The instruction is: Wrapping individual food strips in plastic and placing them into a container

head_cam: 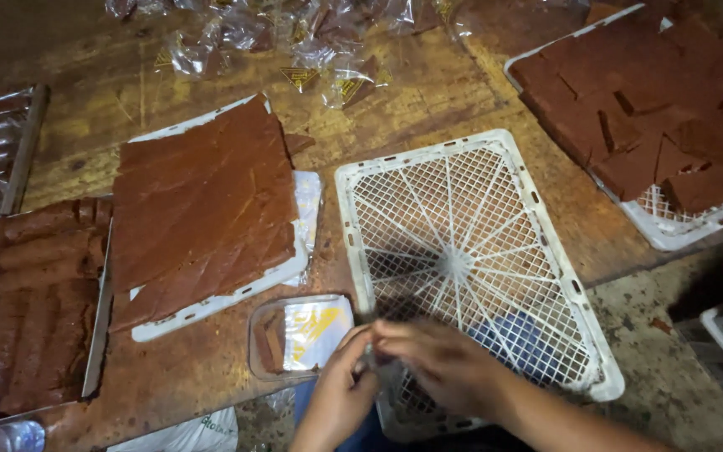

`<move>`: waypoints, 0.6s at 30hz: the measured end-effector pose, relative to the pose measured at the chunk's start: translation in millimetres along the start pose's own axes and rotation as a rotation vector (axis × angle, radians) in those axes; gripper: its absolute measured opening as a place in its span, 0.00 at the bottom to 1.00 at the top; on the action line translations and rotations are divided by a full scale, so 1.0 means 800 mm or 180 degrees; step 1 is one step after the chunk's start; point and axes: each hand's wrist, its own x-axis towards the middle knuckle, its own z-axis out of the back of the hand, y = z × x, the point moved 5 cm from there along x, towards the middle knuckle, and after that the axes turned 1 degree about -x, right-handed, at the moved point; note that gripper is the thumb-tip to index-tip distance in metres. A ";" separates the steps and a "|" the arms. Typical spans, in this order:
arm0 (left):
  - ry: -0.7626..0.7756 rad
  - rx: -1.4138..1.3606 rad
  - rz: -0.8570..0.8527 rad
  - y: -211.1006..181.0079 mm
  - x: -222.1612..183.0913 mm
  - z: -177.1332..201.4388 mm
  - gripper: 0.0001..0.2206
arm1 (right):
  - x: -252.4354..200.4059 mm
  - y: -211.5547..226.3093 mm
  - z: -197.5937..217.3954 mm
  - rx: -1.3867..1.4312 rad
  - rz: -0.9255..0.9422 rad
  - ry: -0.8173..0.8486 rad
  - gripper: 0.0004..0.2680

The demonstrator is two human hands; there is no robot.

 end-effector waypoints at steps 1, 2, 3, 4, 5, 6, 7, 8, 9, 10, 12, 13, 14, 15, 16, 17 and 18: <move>-0.0222 0.0149 -0.0015 -0.003 0.002 0.003 0.31 | -0.010 -0.010 -0.019 0.0030 -0.0213 0.0405 0.14; -0.0462 0.0298 -0.0035 -0.006 0.005 0.006 0.30 | -0.020 -0.021 -0.037 0.0057 -0.0408 0.0821 0.19; -0.0475 0.0291 -0.0050 -0.032 0.016 -0.004 0.30 | -0.008 -0.012 -0.030 0.0041 -0.0397 0.0828 0.19; -0.0544 -0.0701 0.1202 -0.032 0.021 -0.015 0.26 | -0.001 -0.018 -0.023 0.0119 -0.1309 0.0749 0.13; -0.0605 -0.1698 0.2452 -0.037 0.017 -0.035 0.25 | 0.000 -0.023 -0.016 0.0195 -0.2222 0.0669 0.06; -0.0590 -0.1697 0.2464 -0.024 0.001 -0.048 0.25 | 0.018 -0.023 -0.005 0.0199 -0.2238 0.0664 0.06; -0.0101 -0.0627 0.0854 -0.038 0.001 -0.059 0.29 | 0.019 -0.038 0.003 0.0151 -0.3335 0.0962 0.16; 0.0374 0.0449 -0.0767 -0.056 -0.013 -0.081 0.35 | 0.015 -0.046 0.015 0.0096 -0.4448 0.1220 0.28; 0.0405 0.0440 -0.0768 -0.062 -0.010 -0.073 0.35 | 0.014 -0.047 0.029 0.0105 -0.4474 0.1200 0.28; 0.0412 0.0058 -0.0789 -0.069 -0.009 -0.065 0.27 | 0.013 -0.044 0.038 -0.0071 -0.4163 0.1791 0.19; 0.0448 -0.0346 -0.0800 -0.065 -0.012 -0.052 0.19 | -0.018 -0.066 0.055 -0.0233 -0.3856 0.2353 0.17; 0.0090 -0.0101 -0.0551 -0.048 -0.015 -0.040 0.24 | -0.016 -0.079 0.072 0.0346 -0.2455 0.1173 0.15; -0.0280 0.0146 -0.0296 -0.033 -0.019 -0.028 0.31 | -0.027 -0.082 0.102 0.0852 -0.0997 0.0036 0.19; -0.0263 0.0127 -0.0287 -0.009 -0.025 -0.022 0.31 | -0.030 -0.092 0.130 0.0845 -0.1024 0.0036 0.19; -0.0490 0.0138 -0.0257 0.016 -0.029 -0.009 0.25 | -0.033 -0.097 0.169 0.0079 -0.0865 -0.0551 0.21; -0.0716 0.0150 -0.0227 0.041 -0.034 0.004 0.19 | -0.038 -0.099 0.208 -0.0697 -0.0704 -0.1124 0.23; -0.0652 0.0116 -0.0225 0.032 -0.040 0.007 0.19 | -0.065 -0.132 0.230 -0.0736 -0.0764 -0.1142 0.23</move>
